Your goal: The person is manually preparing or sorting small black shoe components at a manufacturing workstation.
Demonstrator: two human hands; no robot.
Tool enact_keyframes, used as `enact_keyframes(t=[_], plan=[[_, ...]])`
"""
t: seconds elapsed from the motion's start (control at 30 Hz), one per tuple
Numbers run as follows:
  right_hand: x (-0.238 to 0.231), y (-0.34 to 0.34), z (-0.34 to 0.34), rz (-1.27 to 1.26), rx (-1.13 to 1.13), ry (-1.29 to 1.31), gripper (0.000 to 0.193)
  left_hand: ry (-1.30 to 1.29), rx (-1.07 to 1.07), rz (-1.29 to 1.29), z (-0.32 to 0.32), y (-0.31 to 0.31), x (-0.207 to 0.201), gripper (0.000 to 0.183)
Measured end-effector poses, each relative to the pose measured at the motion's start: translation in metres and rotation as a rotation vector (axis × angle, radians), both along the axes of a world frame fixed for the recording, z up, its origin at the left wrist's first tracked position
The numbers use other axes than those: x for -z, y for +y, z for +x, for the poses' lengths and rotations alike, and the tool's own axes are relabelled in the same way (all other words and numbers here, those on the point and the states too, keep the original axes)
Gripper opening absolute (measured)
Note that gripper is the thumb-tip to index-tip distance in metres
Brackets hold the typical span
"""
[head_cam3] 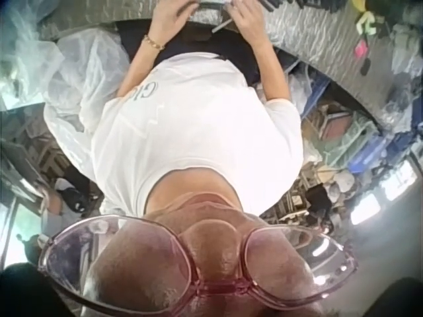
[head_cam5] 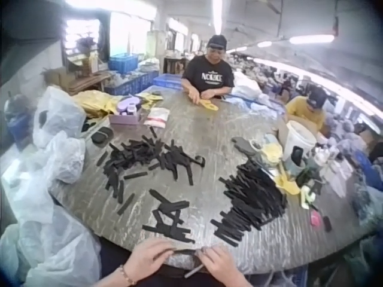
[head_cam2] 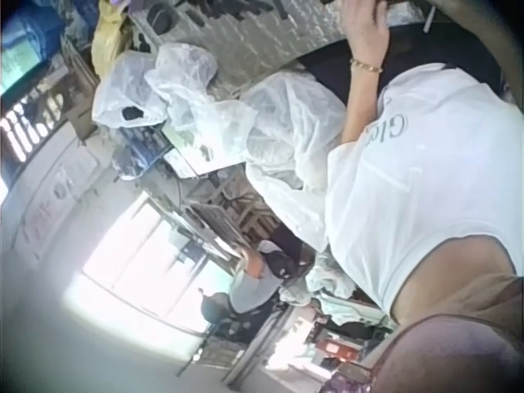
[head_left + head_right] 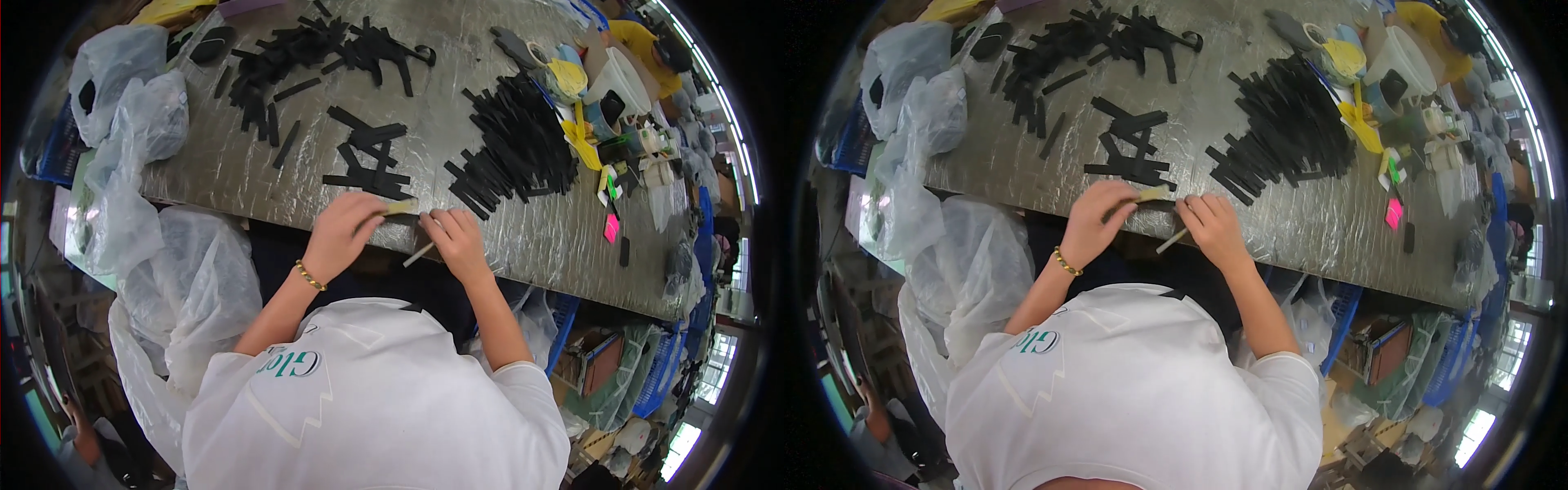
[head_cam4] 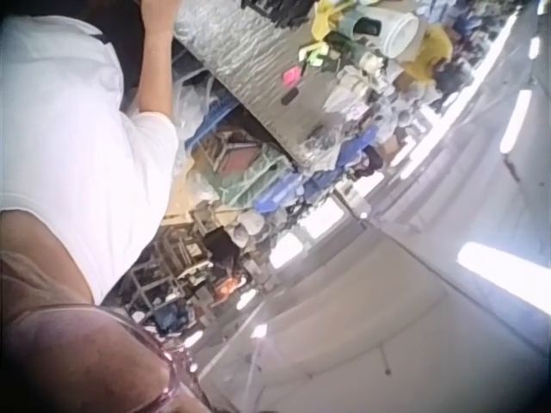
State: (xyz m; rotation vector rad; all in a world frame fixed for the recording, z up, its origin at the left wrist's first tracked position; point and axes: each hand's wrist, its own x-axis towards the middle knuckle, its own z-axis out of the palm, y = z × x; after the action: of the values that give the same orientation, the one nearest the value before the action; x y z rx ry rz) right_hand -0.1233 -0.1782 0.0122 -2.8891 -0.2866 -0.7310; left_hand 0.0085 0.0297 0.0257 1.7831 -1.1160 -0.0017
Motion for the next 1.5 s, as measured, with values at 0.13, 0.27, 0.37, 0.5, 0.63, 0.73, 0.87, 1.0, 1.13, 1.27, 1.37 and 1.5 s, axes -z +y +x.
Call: enact_keyframes(t=[0.13,0.27,0.37,0.5,0.63,0.73,0.87,1.0,1.13,1.27,1.37,1.5], plan=[[0.004,-0.002,-0.028,-0.006,-0.007,0.056,0.024,0.011,0.137,0.173,-0.016,-0.016,0.015,0.013],[0.008,0.006,-0.035,0.176,0.107,0.031,0.024,-0.101,0.167,0.134,-0.018,-0.023,0.024,0.014],[0.006,0.016,-0.034,0.336,0.250,0.070,0.025,-0.066,0.215,0.116,-0.018,-0.024,0.026,0.016],[0.010,0.028,-0.030,0.448,0.430,0.032,0.022,-0.034,0.202,0.197,-0.025,-0.022,0.030,0.022],[0.013,0.037,-0.031,0.542,0.536,0.023,0.019,-0.084,0.164,0.160,-0.029,-0.025,0.029,0.025],[0.015,0.040,-0.030,0.601,0.569,0.024,0.017,-0.089,0.162,0.153,-0.030,-0.028,0.030,0.027],[0.018,0.039,-0.031,0.605,0.558,0.004,0.016,-0.086,0.157,0.147,-0.032,-0.032,0.028,0.030],[0.010,0.035,-0.032,0.715,0.523,0.073,0.012,-0.111,0.170,0.160,-0.033,-0.035,0.028,0.037],[-0.006,0.017,-0.028,0.757,0.460,-0.118,0.011,-0.214,0.179,0.217,-0.033,-0.036,0.027,0.038],[-0.008,0.002,-0.037,0.936,0.516,-0.035,0.027,-0.245,0.188,0.226,-0.032,-0.037,0.027,0.039],[-0.012,0.011,-0.036,1.294,0.521,0.135,0.024,-0.267,0.193,0.229,-0.031,-0.039,0.025,0.038],[-0.005,0.014,-0.035,1.175,0.468,0.212,0.019,-0.282,0.198,0.236,-0.032,-0.040,0.026,0.038]])
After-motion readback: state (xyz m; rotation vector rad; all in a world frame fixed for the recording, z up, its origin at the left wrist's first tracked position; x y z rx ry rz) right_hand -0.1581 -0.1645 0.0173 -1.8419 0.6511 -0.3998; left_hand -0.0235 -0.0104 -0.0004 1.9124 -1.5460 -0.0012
